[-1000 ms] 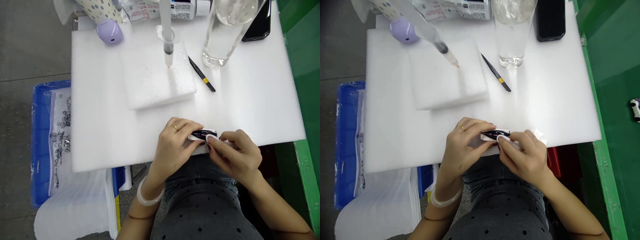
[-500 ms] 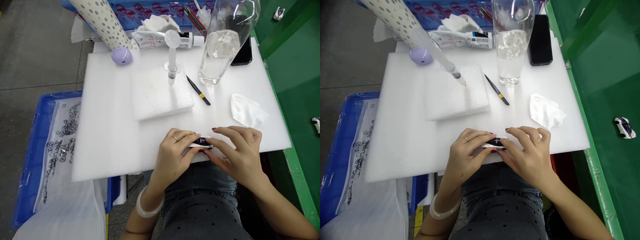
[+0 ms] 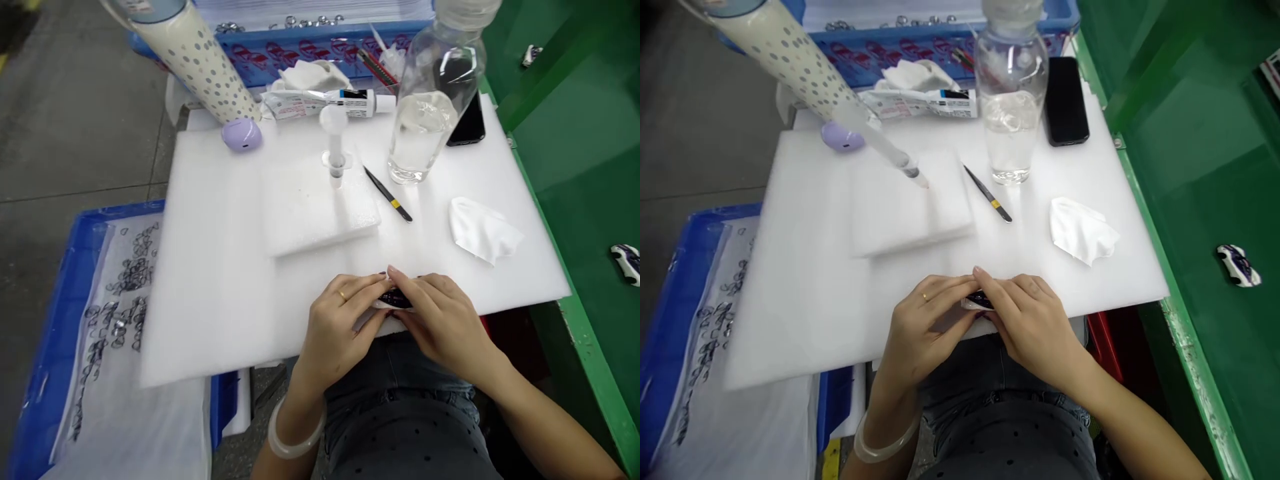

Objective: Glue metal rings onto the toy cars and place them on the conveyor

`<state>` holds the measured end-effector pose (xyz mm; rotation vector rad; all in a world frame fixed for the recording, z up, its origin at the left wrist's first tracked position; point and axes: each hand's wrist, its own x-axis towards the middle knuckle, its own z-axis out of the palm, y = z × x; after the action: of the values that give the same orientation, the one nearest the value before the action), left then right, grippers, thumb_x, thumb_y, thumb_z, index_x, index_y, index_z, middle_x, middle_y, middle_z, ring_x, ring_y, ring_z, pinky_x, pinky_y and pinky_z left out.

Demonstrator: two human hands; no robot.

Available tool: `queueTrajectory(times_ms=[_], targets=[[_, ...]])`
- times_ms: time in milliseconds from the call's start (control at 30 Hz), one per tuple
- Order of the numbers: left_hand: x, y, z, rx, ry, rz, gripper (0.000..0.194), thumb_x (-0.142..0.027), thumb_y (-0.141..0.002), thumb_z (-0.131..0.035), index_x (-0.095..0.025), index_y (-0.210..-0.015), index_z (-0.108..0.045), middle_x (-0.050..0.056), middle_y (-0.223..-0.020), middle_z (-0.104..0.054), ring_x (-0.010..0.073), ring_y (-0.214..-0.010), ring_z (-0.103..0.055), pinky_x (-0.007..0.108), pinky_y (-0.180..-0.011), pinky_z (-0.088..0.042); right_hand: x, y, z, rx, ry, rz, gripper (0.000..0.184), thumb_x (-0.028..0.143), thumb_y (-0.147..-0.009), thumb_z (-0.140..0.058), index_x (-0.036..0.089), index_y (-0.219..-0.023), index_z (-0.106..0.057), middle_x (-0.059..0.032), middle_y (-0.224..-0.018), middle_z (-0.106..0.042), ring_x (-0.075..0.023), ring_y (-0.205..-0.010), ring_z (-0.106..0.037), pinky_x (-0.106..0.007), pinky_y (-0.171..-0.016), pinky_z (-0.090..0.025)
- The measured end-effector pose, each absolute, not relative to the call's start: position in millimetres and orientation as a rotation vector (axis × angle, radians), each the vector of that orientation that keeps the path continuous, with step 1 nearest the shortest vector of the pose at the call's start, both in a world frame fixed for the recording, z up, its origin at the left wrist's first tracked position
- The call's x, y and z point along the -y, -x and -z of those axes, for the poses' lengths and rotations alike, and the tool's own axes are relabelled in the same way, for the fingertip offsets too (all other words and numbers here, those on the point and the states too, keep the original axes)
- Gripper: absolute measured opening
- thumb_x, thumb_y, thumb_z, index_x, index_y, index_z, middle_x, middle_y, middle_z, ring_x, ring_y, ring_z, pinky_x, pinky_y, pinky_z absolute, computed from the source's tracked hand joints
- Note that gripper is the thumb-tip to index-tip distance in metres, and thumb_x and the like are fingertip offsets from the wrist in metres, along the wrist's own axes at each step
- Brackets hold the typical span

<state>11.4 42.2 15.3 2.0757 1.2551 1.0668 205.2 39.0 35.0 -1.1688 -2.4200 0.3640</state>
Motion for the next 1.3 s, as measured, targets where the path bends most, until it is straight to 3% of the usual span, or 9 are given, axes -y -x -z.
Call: queueTrajectory(times_ms=[300,433,600,733,833,933,1100,1233,1300], targets=[[-37,-9,-11,-1.242,-2.107,-1.101,0.023,-0.011,-0.091,-0.064,-0.018,-0.112,-0.068,0.005,-0.119,-0.069,0.0173,-0.108,-0.067,0.03,-0.094,-0.057,-81,-399,-16,1.475,2.152,0.181,0.062,0.028,-0.078,-0.072,0.024,-0.137,-0.051,-0.0127,-0.104,-0.071,-0.0214,-0.074,-0.064,-0.035,-0.065,-0.049],[-40,-9,-11,-1.153,-2.142,-1.076,0.022,-0.01,-0.092,-0.064,-0.017,-0.113,-0.068,0.005,-0.114,-0.07,0.0165,-0.103,-0.066,0.03,-0.089,-0.056,-61,-477,-3,1.524,2.247,0.239,0.027,0.03,-0.083,-0.066,0.032,-0.11,-0.065,-0.0061,-0.086,-0.071,-0.0258,-0.073,-0.065,-0.039,-0.065,-0.046],[-40,-8,-13,-1.128,-2.157,-1.069,0.024,-0.009,-0.092,-0.065,-0.017,-0.114,-0.067,0.004,-0.108,-0.071,0.0166,-0.102,-0.065,0.029,-0.087,-0.056,-21,-515,-2,1.484,2.292,0.444,0.038,0.037,-0.077,-0.071,0.039,-0.114,-0.063,-0.0015,-0.062,-0.055,-0.0292,-0.059,-0.056,-0.043,-0.057,-0.045],[-40,-11,-12,-1.158,-2.171,-1.037,0.026,-0.012,-0.092,-0.065,-0.02,-0.117,-0.066,0.004,-0.109,-0.071,0.017,-0.101,-0.065,0.03,-0.087,-0.057,-38,-452,-24,1.44,2.34,0.497,0.048,0.034,-0.085,-0.061,0.031,-0.133,-0.055,-0.0104,-0.093,-0.068,-0.0394,-0.079,-0.064,-0.056,-0.068,-0.05],[-41,-15,-11,-1.331,-2.171,-1.029,0.04,-0.018,-0.092,-0.065,-0.019,-0.131,-0.057,0.009,-0.126,-0.065,0.0234,-0.116,-0.062,0.036,-0.093,-0.058,-63,-341,-39,1.932,1.743,0.256,0.05,0.025,-0.093,-0.052,0.019,-0.142,-0.046,-0.019,-0.123,-0.062,-0.0388,-0.104,-0.063,-0.057,-0.083,-0.052],[-37,-17,-11,-1.448,-2.173,-1.003,0.05,-0.02,-0.093,-0.061,-0.018,-0.141,-0.048,0.014,-0.136,-0.057,0.0281,-0.126,-0.056,0.044,-0.1,-0.055,-84,-239,-45,2.369,1.211,0.015,0.047,0.009,-0.09,-0.05,0.026,-0.133,-0.053,-0.0039,-0.11,-0.07,-0.0186,-0.097,-0.067,-0.034,-0.088,-0.056],[-17,-16,-11,-1.549,-2.146,-0.992,0.05,-0.018,-0.093,-0.059,-0.021,-0.142,-0.046,0.012,-0.125,-0.064,0.0268,-0.114,-0.062,0.043,-0.095,-0.057,-126,-183,-64,2.332,0.975,-0.443,0.028,0.015,-0.094,-0.051,0.012,-0.119,-0.063,-0.01,-0.118,-0.069,-0.0207,-0.109,-0.066,-0.035,-0.093,-0.055],[-12,-15,-13,-1.485,-2.074,-1.009,0.047,-0.015,-0.09,-0.065,-0.023,-0.134,-0.053,0.007,-0.105,-0.069,0.024,-0.096,-0.065,0.039,-0.084,-0.058,-157,-189,-88,2.172,1.227,-0.465,0.033,0.022,-0.089,-0.058,0.015,-0.121,-0.061,-0.0089,-0.113,-0.07,-0.0234,-0.101,-0.067,-0.038,-0.087,-0.053],[-19,-12,-15,-1.423,-2.09,-0.993,0.047,-0.016,-0.089,-0.068,-0.024,-0.133,-0.055,0.008,-0.111,-0.067,0.0248,-0.101,-0.064,0.041,-0.088,-0.057,-163,-192,-89,2.182,1.359,-0.405,0.027,0.021,-0.088,-0.057,0.017,-0.113,-0.066,-0.0084,-0.107,-0.071,-0.0244,-0.095,-0.067,-0.039,-0.081,-0.052]])
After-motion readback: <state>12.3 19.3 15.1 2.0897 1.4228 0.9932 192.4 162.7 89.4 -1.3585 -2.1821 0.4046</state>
